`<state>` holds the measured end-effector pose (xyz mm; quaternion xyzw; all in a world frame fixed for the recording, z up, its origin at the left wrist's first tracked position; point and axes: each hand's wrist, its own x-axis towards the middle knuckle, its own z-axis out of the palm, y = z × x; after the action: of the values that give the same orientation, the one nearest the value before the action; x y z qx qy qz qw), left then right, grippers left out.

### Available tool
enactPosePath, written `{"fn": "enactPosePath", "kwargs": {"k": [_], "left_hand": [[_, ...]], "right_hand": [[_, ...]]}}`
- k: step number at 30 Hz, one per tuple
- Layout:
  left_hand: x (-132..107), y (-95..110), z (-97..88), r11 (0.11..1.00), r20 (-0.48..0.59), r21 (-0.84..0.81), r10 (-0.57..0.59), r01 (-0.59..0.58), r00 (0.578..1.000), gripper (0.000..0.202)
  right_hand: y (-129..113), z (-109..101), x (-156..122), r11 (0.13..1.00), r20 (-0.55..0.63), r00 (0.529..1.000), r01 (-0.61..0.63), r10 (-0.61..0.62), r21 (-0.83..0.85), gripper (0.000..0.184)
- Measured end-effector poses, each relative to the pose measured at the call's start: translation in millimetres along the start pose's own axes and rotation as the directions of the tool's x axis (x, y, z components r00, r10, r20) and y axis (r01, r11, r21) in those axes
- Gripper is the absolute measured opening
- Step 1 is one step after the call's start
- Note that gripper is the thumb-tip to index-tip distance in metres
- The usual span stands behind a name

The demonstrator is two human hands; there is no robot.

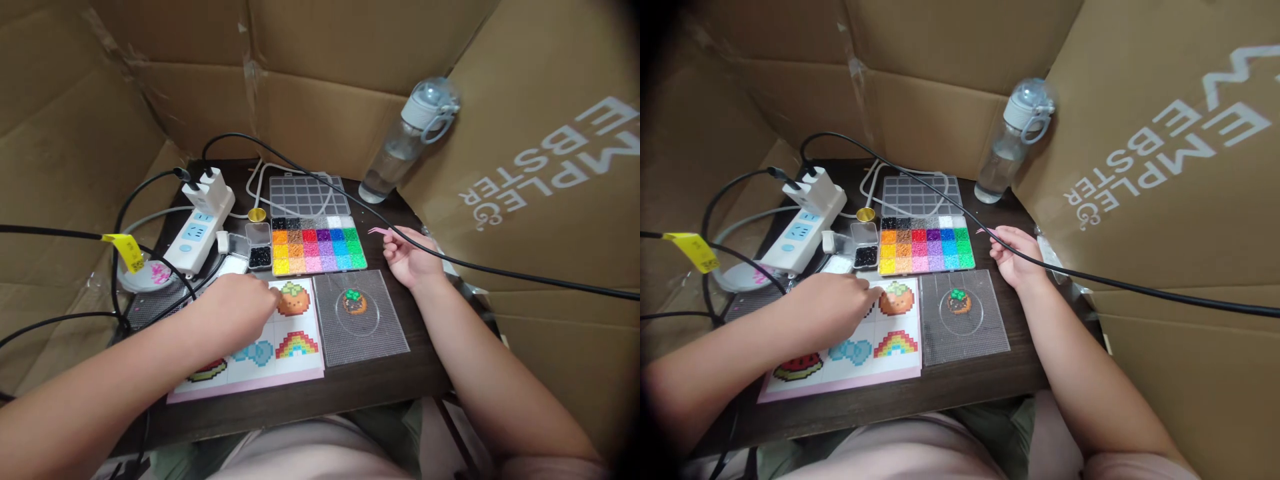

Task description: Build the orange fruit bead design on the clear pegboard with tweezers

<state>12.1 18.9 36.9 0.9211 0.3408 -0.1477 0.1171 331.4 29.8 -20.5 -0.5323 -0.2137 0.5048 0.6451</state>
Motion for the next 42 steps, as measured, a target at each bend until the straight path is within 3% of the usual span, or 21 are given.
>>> {"fn": "enactPosePath", "kwargs": {"k": [4, 9, 11, 15, 19, 25, 36, 42], "left_hand": [[0, 2, -6.8, 0.996, -0.027, 0.083, -0.024, 0.026, 0.999, 0.023], [-2, 12, -5.0, 0.982, -0.078, 0.050, 0.187, -0.183, 0.979, 0.020], [-2, 17, 1.1, 0.946, -0.097, 0.067, 0.324, -0.319, 0.941, 0.018], [-1, 26, 19.1, 0.832, -0.133, 0.088, 0.554, -0.547, 0.822, 0.015], [0, 31, 33.4, 0.756, -0.156, 0.047, 0.652, -0.653, 0.742, 0.012], [0, 35, 41.6, 0.726, -0.144, 0.035, 0.684, -0.687, 0.715, 0.022], [1, 33, 39.8, 0.757, -0.091, -0.064, 0.644, -0.650, 0.759, 0.025], [1, 33, 38.7, 0.770, -0.024, -0.073, 0.634, -0.634, 0.773, 0.028]], "right_hand": [[1, -3, 3, 1.000, 0.061, 0.998, -0.003, 0.004, -0.030, 0.027], [0, -6, 6, 0.999, 0.135, 0.991, 0.011, -0.006, -0.036, 0.032], [-1, -7, 7, 1.000, 0.162, 0.987, 0.006, -0.002, -0.028, 0.034], [-2, -8, 8, 0.999, 0.219, 0.976, 0.023, -0.015, -0.035, 0.033], [-3, -10, 7, 0.996, 0.263, 0.965, 0.036, -0.012, -0.087, 0.026], [-6, -10, 3, 0.984, 0.319, 0.947, 0.033, 0.026, -0.176, 0.026], [-5, -25, 8, 0.953, 0.399, 0.907, -0.009, 0.135, -0.302, 0.026], [-8, -19, 5, 0.953, 0.406, 0.902, -0.021, 0.148, -0.302, 0.030]]}}
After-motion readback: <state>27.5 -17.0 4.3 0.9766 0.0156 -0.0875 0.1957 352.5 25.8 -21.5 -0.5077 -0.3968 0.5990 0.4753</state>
